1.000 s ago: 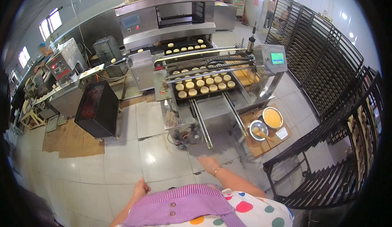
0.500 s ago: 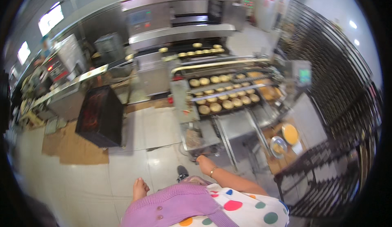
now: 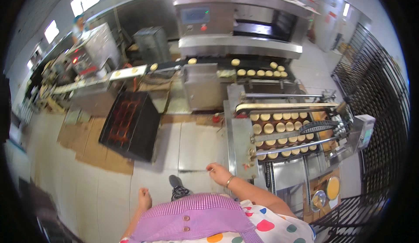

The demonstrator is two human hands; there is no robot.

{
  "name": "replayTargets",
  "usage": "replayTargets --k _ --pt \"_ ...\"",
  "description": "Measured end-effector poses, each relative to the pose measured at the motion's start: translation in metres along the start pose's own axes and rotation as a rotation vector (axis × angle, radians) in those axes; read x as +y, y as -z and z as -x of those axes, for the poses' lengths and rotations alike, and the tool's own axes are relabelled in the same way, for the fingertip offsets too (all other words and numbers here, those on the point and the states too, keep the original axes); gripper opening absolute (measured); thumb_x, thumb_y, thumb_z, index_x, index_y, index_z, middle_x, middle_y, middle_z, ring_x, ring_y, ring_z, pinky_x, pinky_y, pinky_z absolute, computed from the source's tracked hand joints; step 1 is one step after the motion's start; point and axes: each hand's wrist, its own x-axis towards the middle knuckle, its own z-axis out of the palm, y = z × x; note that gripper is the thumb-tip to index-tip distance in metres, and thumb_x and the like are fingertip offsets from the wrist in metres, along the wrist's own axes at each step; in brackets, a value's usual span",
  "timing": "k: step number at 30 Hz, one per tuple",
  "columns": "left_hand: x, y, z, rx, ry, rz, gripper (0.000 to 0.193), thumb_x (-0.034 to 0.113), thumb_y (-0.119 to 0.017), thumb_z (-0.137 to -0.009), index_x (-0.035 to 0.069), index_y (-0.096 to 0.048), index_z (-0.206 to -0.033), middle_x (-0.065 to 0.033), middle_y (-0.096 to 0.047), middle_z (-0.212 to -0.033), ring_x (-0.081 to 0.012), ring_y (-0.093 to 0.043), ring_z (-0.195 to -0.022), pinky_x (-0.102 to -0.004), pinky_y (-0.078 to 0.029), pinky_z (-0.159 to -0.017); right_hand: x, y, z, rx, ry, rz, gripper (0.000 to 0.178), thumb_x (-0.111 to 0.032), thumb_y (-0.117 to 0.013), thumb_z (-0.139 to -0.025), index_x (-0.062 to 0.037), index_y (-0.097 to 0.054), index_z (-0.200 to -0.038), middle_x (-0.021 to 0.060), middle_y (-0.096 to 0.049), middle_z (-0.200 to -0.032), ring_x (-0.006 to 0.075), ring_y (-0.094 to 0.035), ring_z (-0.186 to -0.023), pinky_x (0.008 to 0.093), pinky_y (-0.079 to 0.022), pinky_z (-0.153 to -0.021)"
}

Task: The person applies an egg wash to moon cakes on a tray using a brush, then loads the tray into a large oven rack and retrieves an empty tray from the oven.

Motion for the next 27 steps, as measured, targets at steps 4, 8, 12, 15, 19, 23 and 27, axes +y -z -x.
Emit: replayTargets --k 4,8,12,15,19,23,27 --pt "0.027 0.007 -0.078 -0.012 0.131 -0.006 0.021 0.002 -0.044 -0.087 0.013 -0.043 -0.104 -0.0038 -0.046 -0.075 -0.0115 -0.043 -0.052 -0.0270 -0.036 -0.042 -0.010 0.000 -0.070 0.096 0.046 0.032 0.021 -0.014 -0.055 -0.083 -0.0047 -0.060 -0.102 0.0143 -0.059 -0.103 0.0272 -0.058 -0.095 0.0345 -0.046 -0.084" --pt "-0.009 0.040 -0.209 0.032 0.221 0.080 0.025 0.002 -0.048 -0.082 0.014 -0.042 -0.103 -0.0022 -0.046 -0.080 -0.0125 -0.045 -0.055 -0.0270 -0.037 -0.045 -0.053 -0.015 -0.147 0.143 0.161 0.202 0.020 -0.017 -0.053 -0.086 -0.0061 -0.060 -0.101 0.0131 -0.058 -0.102 0.0274 -0.058 -0.093 0.0339 -0.046 -0.084" --pt "0.001 0.063 -0.302 0.046 0.468 0.053 0.044 0.004 -0.051 -0.073 0.013 -0.043 -0.115 -0.0067 -0.053 -0.096 -0.0213 -0.057 -0.072 -0.0371 -0.049 -0.062 -0.071 -0.034 -0.192 0.172 0.017 0.256 0.020 -0.022 -0.053 -0.087 -0.0066 -0.060 -0.099 0.0124 -0.058 -0.101 0.0276 -0.058 -0.092 0.0355 -0.045 -0.083" --pt "0.025 0.078 -0.362 0.048 0.491 0.013 0.043 0.004 -0.052 -0.073 0.013 -0.044 -0.115 -0.0070 -0.053 -0.096 -0.0211 -0.057 -0.073 -0.0365 -0.049 -0.062 -0.084 -0.059 -0.224 0.116 -0.056 0.281 0.021 -0.025 -0.054 -0.086 -0.0063 -0.061 -0.094 0.0121 -0.059 -0.098 0.0286 -0.057 -0.091 0.0369 -0.045 -0.082" --pt "0.061 0.089 -0.442 0.048 0.433 -0.042 0.042 0.004 -0.052 -0.074 0.012 -0.045 -0.114 -0.0075 -0.053 -0.096 -0.0210 -0.056 -0.073 -0.0356 -0.049 -0.062 -0.095 -0.076 -0.243 0.045 -0.212 0.322 0.022 -0.027 -0.054 -0.087 -0.0073 -0.061 -0.094 0.0112 -0.059 -0.098 0.0288 -0.058 -0.090 0.0374 -0.045 -0.080" --pt "0.103 0.088 -0.515 0.027 0.287 -0.092 0.041 0.004 -0.053 -0.074 0.011 -0.045 -0.113 -0.0079 -0.054 -0.096 -0.0208 -0.056 -0.074 -0.0348 -0.049 -0.063 -0.078 -0.086 -0.252 0.020 -0.281 0.316 0.023 -0.028 -0.055 -0.087 -0.0067 -0.060 -0.094 0.0113 -0.060 -0.095 0.0286 -0.058 -0.088 0.0375 -0.046 -0.078" --pt "0.141 0.070 -0.561 -0.022 0.141 -0.131 0.040 0.004 -0.053 -0.074 0.010 -0.046 -0.113 -0.0083 -0.054 -0.096 -0.0206 -0.056 -0.074 -0.0339 -0.049 -0.063 -0.077 -0.081 -0.253 -0.022 -0.401 0.326 0.019 -0.025 -0.055 -0.087 -0.0070 -0.060 -0.092 0.0117 -0.062 -0.088 0.0278 -0.059 -0.083 0.0375 -0.046 -0.074"
